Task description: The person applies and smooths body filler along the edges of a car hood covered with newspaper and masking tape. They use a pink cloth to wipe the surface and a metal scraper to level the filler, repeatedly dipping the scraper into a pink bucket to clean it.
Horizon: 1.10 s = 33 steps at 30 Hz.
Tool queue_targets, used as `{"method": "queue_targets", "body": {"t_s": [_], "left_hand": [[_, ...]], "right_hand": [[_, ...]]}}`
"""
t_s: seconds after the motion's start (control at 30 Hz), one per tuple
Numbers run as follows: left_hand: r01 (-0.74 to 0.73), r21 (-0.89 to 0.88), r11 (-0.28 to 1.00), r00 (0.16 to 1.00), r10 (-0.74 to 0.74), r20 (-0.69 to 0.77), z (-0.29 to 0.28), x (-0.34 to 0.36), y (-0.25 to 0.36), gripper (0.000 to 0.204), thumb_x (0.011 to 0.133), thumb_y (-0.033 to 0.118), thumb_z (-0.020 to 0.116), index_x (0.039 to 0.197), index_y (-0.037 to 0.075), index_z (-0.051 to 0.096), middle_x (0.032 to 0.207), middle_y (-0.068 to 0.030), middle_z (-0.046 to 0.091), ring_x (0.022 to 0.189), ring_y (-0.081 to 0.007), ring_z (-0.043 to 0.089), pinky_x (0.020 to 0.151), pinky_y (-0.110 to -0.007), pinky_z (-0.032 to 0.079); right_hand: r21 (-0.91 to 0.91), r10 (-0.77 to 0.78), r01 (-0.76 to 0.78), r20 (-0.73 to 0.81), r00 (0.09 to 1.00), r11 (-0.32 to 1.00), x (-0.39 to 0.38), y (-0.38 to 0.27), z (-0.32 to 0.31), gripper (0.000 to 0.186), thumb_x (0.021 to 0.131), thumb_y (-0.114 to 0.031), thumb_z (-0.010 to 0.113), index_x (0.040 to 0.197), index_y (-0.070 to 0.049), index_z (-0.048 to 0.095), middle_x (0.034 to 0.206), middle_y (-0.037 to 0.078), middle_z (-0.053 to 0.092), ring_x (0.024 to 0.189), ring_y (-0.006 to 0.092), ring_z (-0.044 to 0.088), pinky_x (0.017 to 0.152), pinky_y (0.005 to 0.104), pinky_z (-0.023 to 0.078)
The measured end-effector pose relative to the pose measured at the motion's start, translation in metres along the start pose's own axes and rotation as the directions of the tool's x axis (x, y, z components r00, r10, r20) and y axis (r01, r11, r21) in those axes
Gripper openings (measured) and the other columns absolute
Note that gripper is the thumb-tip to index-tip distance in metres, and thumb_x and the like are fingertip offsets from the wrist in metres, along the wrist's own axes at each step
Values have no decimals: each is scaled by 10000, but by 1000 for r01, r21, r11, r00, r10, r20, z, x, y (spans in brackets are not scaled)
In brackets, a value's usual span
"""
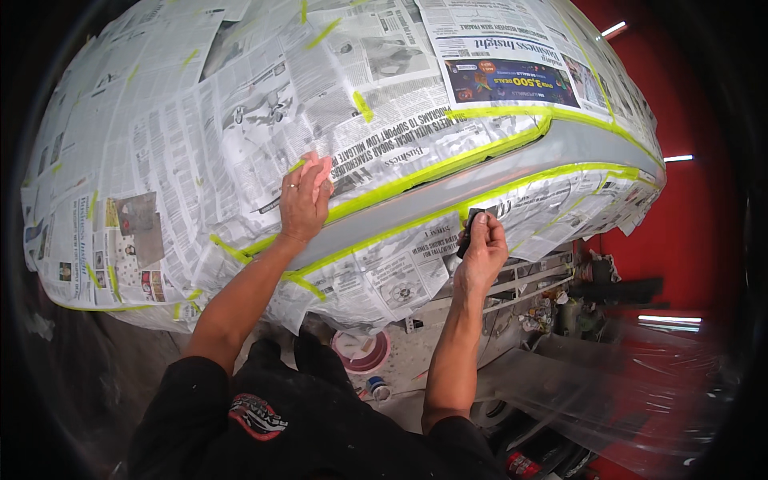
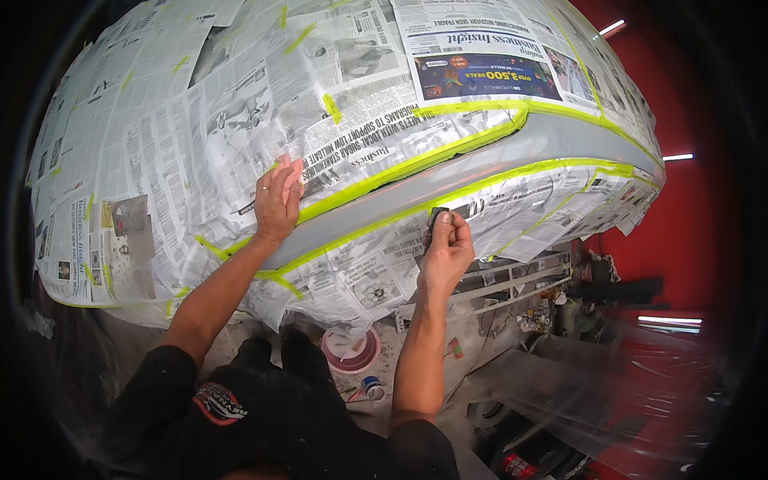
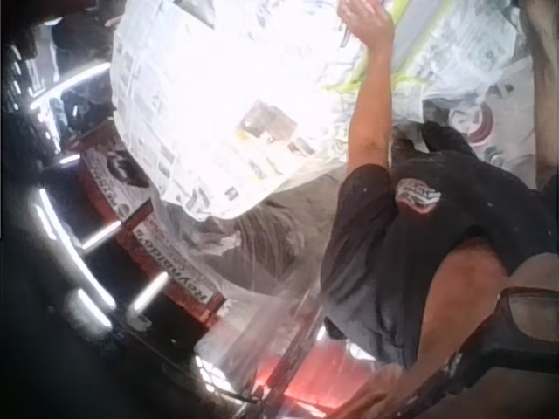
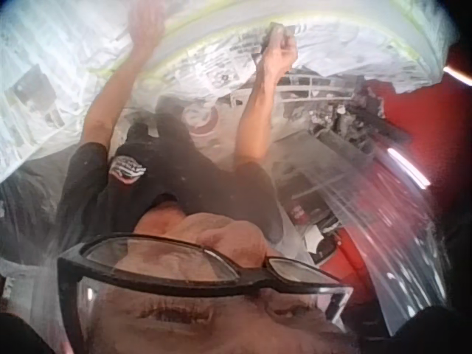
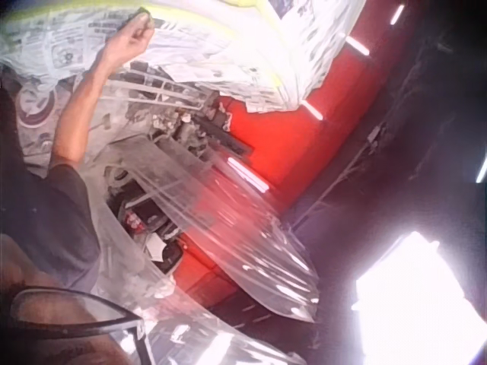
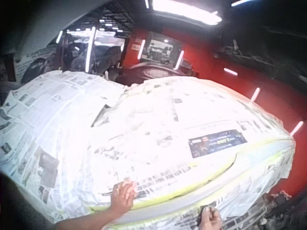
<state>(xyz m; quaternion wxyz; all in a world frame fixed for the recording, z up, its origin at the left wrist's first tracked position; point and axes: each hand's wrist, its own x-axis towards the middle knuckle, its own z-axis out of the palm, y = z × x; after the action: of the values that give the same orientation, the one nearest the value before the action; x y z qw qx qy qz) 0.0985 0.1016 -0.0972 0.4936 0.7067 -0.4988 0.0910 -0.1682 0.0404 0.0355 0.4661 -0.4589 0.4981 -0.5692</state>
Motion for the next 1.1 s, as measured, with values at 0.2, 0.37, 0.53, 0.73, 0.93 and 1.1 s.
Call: {"method": "queue_targets", "body": {"t_s": [0.2, 0.37, 0.53, 0.73, 0.93, 1.1], "left_hand": [[-8, -51, 999, 1000, 8, 2, 1, -2, 0, 332, 906, 186, 596, 1207, 50, 576, 1176, -213, 572, 1037, -401, 553, 897, -469, 458], [-1, -45, 999, 1000, 1, 2, -2, 0, 0, 334, 900, 192, 601, 1203, 54, 577, 1198, -208, 574, 1017, -406, 561, 895, -475, 463], [20, -43, 999, 1000, -20, 5, -3, 1, 2, 329, 904, 198, 597, 1199, 53, 580, 1206, -212, 572, 1033, -402, 560, 902, -470, 463], [31, -17, 999, 1000, -31, 3, 4, -3, 2, 320, 906, 182, 592, 1192, 39, 580, 1203, -222, 572, 1050, -401, 556, 908, -469, 460], [-65, 35, 997, 998, 64, 26, 9, -4, 0, 337, 914, 163, 568, 1221, 25, 545, 1200, -224, 574, 1082, -403, 537, 935, -481, 433], [-151, 52, 987, 987, 148, 61, 12, -6, -18, 354, 927, 184, 542, 1242, 24, 518, 1234, -231, 560, 1124, -407, 509, 982, -479, 390]], "right_hand": [[1, 17, -17, 51, 999, 1000, 19, -24, 6, 266, 1007, -320, 510, 1159, -109, 454, 827, 110, 648, 623, 172, 590, 560, 266, 466], [190, 128, -148, 111, 986, 971, 25, -20, -8, 395, 993, -301, 544, 1296, -59, 465, 879, 85, 634, 718, 138, 560, 610, 247, 428], [95, 99, -115, 159, 982, 989, 23, -17, -10, 366, 937, -156, 644, 1248, -6, 525, 967, 74, 632, 816, 108, 566, 694, 238, 452], [-212, -27, 45, 87, 996, 976, 13, -22, -15, 188, 898, -142, 708, 971, 20, 644, 780, 11, 626, 693, 65, 527, 626, 215, 434], [-290, -84, 37, -151, 985, 956, -49, 49, -76, 283, 964, -242, 615, 921, 36, 642, 754, 19, 602, 701, 73, 510, 624, 243, 435], [-462, 327, -499, -405, 854, 733, -185, 155, -149, 379, 958, -294, 568, 858, 70, 606, 736, 141, 631, 723, 216, 601, 686, 348, 469]]}}
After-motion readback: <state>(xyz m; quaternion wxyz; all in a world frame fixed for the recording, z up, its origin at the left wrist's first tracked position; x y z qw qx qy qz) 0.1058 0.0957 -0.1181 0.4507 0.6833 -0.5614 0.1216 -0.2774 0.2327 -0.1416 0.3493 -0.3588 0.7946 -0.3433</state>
